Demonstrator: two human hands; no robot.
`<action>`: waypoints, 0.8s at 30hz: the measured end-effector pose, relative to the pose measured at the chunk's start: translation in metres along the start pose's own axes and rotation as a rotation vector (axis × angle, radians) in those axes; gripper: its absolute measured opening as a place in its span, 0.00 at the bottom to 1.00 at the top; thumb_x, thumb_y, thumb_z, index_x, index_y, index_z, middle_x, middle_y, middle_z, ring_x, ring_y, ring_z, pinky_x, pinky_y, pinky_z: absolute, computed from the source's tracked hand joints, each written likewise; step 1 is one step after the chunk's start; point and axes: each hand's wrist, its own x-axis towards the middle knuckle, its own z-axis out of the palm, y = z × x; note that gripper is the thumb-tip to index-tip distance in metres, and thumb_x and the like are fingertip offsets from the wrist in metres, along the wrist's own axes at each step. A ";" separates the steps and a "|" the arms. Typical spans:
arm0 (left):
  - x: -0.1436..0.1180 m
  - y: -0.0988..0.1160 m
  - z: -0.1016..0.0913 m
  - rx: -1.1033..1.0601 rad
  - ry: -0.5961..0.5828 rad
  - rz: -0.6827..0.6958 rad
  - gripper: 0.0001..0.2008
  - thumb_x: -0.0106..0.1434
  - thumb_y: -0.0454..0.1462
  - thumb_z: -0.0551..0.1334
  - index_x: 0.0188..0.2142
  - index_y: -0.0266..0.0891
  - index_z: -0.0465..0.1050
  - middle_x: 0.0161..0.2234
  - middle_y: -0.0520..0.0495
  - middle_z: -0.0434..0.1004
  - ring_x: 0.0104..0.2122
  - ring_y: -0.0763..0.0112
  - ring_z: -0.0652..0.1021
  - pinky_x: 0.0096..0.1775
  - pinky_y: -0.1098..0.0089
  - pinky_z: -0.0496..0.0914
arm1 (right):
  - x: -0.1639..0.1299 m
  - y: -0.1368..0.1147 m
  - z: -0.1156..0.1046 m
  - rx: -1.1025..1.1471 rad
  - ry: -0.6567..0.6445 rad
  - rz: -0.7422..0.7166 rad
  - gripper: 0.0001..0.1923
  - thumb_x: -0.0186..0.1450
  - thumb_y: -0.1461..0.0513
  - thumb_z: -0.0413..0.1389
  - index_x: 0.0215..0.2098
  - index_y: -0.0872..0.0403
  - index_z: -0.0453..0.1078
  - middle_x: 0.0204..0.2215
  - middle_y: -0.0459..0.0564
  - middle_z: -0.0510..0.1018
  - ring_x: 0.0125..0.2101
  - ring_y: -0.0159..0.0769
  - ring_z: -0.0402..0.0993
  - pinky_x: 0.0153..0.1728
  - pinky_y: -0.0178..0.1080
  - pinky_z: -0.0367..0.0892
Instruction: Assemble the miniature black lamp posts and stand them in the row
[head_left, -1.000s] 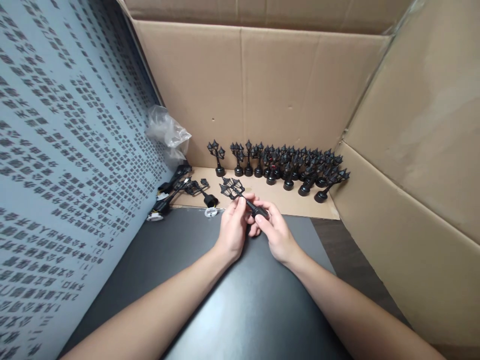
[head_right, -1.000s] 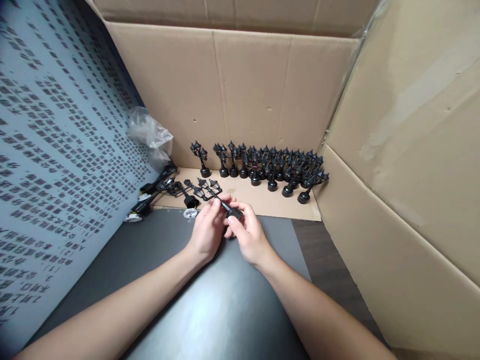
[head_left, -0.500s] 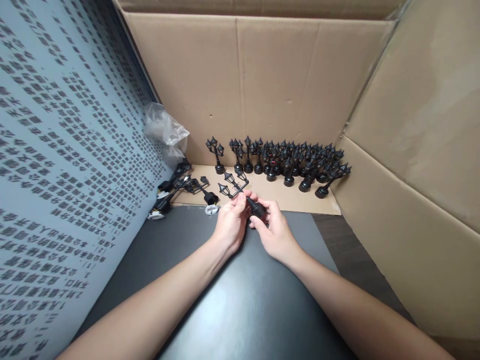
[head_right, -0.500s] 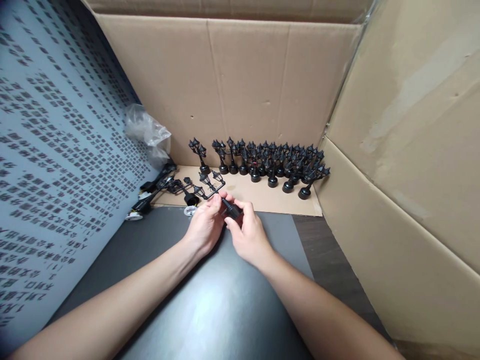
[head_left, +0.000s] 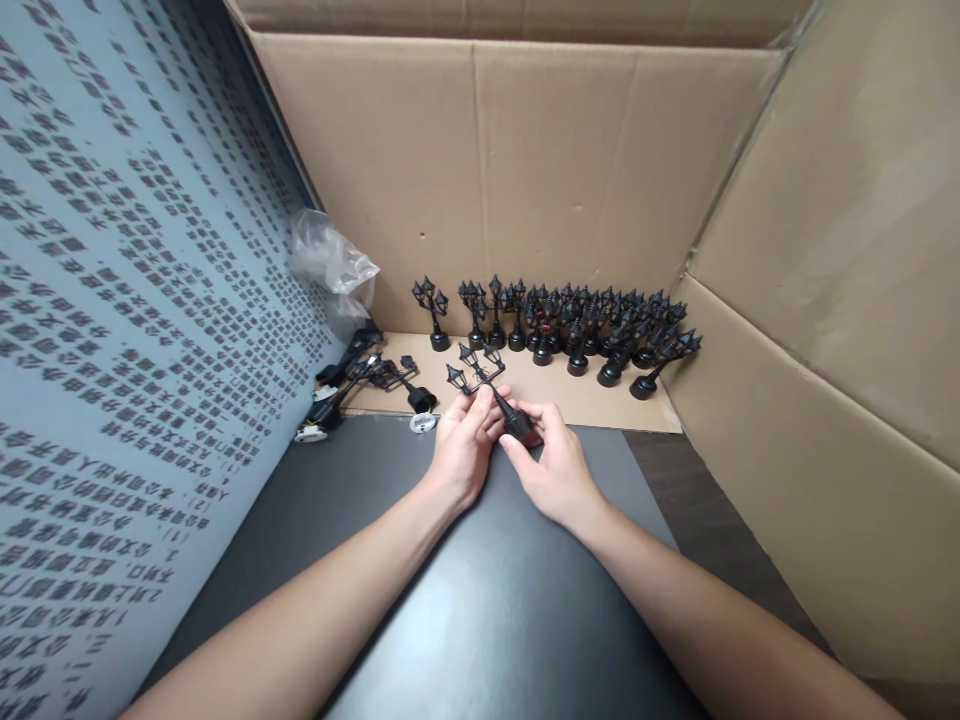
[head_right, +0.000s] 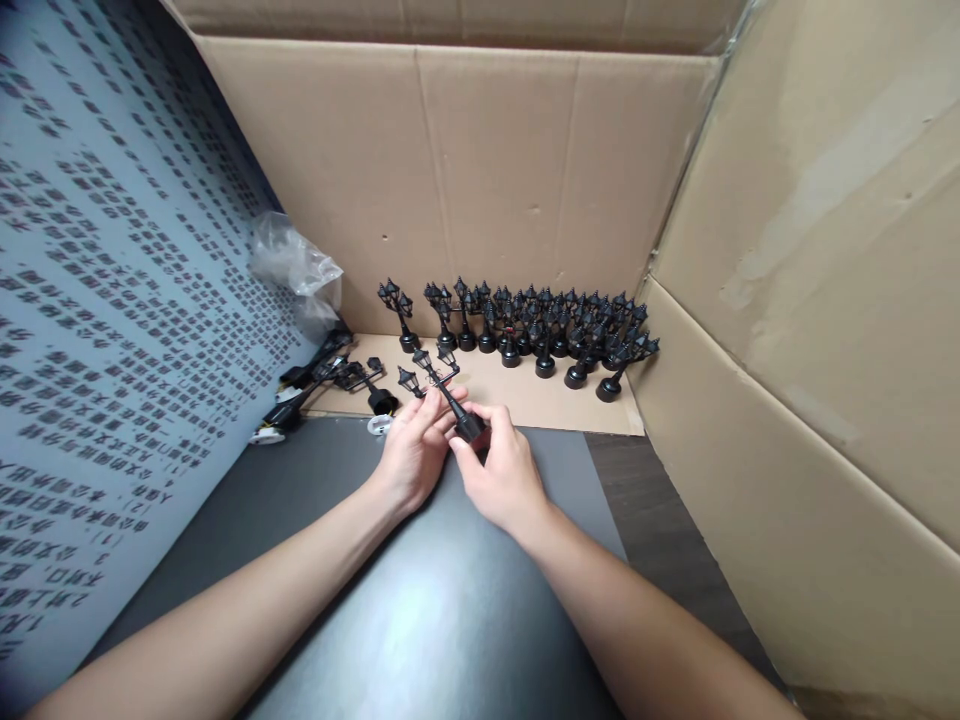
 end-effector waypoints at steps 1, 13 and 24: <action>0.000 0.001 0.000 -0.004 0.013 0.000 0.22 0.58 0.46 0.79 0.44 0.36 0.78 0.45 0.42 0.84 0.38 0.68 0.83 0.45 0.65 0.78 | 0.000 -0.001 0.000 -0.009 -0.005 0.005 0.22 0.68 0.57 0.62 0.59 0.50 0.67 0.53 0.55 0.83 0.45 0.46 0.83 0.49 0.49 0.77; 0.004 -0.001 -0.001 -0.019 0.122 0.041 0.21 0.56 0.46 0.80 0.40 0.34 0.80 0.35 0.47 0.81 0.35 0.71 0.80 0.39 0.70 0.75 | 0.001 0.006 -0.001 -0.135 0.067 0.099 0.20 0.60 0.61 0.62 0.51 0.49 0.71 0.41 0.51 0.84 0.40 0.46 0.82 0.44 0.47 0.76; 0.006 -0.003 -0.006 0.018 0.066 0.077 0.21 0.58 0.47 0.79 0.38 0.33 0.78 0.35 0.45 0.81 0.36 0.71 0.80 0.39 0.71 0.74 | 0.001 0.016 -0.001 -0.158 0.041 -0.016 0.19 0.66 0.61 0.60 0.56 0.50 0.72 0.52 0.56 0.84 0.45 0.49 0.84 0.48 0.51 0.77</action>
